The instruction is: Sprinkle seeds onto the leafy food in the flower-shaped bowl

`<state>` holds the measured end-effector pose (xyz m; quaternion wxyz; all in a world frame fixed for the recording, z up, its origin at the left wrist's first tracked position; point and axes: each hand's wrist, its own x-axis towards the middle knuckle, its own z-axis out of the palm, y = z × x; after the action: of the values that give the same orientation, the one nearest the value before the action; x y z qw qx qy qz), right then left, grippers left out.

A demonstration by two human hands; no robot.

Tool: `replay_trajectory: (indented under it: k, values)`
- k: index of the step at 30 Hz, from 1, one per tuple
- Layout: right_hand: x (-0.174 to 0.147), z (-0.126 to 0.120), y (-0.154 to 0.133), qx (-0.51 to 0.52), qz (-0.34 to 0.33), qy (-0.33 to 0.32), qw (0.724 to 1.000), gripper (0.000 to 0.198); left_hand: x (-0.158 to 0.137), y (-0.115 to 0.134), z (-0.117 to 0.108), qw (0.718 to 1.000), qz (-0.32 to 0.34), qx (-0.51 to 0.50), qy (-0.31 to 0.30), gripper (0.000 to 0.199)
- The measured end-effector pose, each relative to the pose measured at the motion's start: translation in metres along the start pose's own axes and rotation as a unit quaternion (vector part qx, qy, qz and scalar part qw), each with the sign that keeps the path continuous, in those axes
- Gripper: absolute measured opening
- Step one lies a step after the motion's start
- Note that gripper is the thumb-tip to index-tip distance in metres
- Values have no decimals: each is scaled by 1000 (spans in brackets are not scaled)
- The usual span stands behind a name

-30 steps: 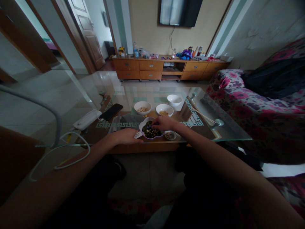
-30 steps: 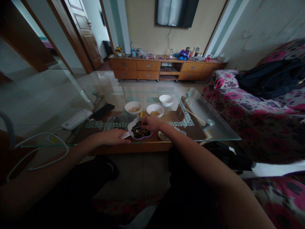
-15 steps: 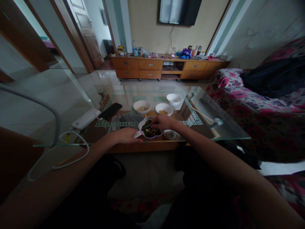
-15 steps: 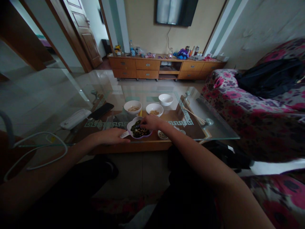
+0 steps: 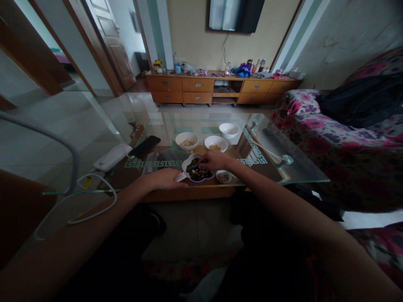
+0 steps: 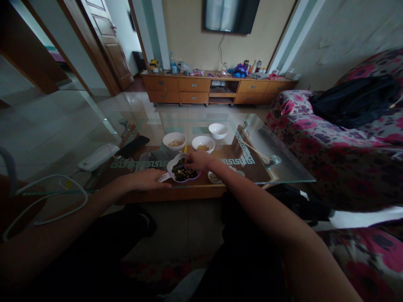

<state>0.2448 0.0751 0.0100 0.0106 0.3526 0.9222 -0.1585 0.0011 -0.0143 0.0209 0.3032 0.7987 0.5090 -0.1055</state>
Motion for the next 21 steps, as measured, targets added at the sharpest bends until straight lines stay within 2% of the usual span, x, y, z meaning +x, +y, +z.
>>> replay_trajectory:
  k: [21]
  values:
    - [1,-1,-1,5,5,-6,1000,31,2,-5,2,1000,7,-12,-1,55]
